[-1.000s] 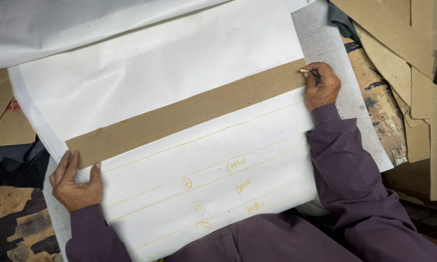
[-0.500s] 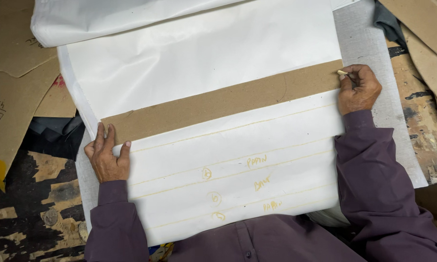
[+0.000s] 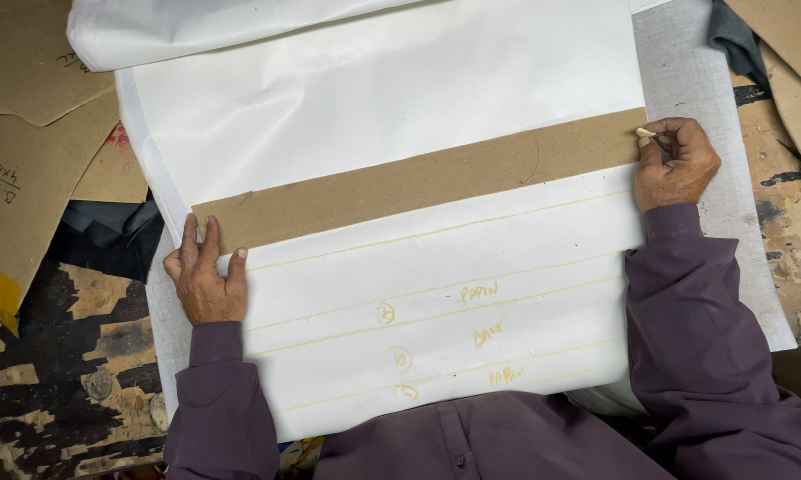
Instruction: The person holds a long cardboard strip across a roll of white material on the workbench and marks along its edge with a piece of chalk, repositioning and pressing the strip to keep it aligned while drawing lines between pre-marked numbers on the material.
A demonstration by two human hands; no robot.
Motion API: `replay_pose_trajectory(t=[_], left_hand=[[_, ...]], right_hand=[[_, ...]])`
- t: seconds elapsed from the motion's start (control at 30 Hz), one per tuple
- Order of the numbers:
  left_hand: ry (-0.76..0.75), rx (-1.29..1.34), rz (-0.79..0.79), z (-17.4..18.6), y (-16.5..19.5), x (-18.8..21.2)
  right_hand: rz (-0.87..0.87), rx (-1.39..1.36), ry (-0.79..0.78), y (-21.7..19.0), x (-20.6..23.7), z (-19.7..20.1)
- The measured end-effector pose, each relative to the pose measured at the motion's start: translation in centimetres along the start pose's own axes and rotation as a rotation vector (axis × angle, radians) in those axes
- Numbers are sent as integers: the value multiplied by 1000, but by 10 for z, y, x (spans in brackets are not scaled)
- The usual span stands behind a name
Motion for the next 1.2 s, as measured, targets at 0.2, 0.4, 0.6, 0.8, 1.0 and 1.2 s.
replay_pose_trajectory(t=[0.2,0.4,0.6,0.8,1.0,1.2], left_hand=[[-8,-9,9,2,1,-1],[4,5,17,2,3,-1],[32,-23,-13,2,4,-1],[50,-38,-47,1,4,-1],[54,-27,-49,1,3,1],[67,-44,-51,0,1,3]], right_hand=[[-9,11,-8,2,2,-1],[-1,5,-9,3,3,-1],[-8,26,-12,3,3,-2],[0,36,-15,4,3,-1],[-20,47,-12,2,3,-2],[-11,32,6,-6,-1,1]])
Point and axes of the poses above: each hand's wrist, its own x-axis away from the middle knuckle, its own z-axis out of the back of the hand, y = z × x, the point moved 3 cm from there along -x, towards the middle knuckle, and after that the axes turned 6 degrees about z, right-handed, at the moved point
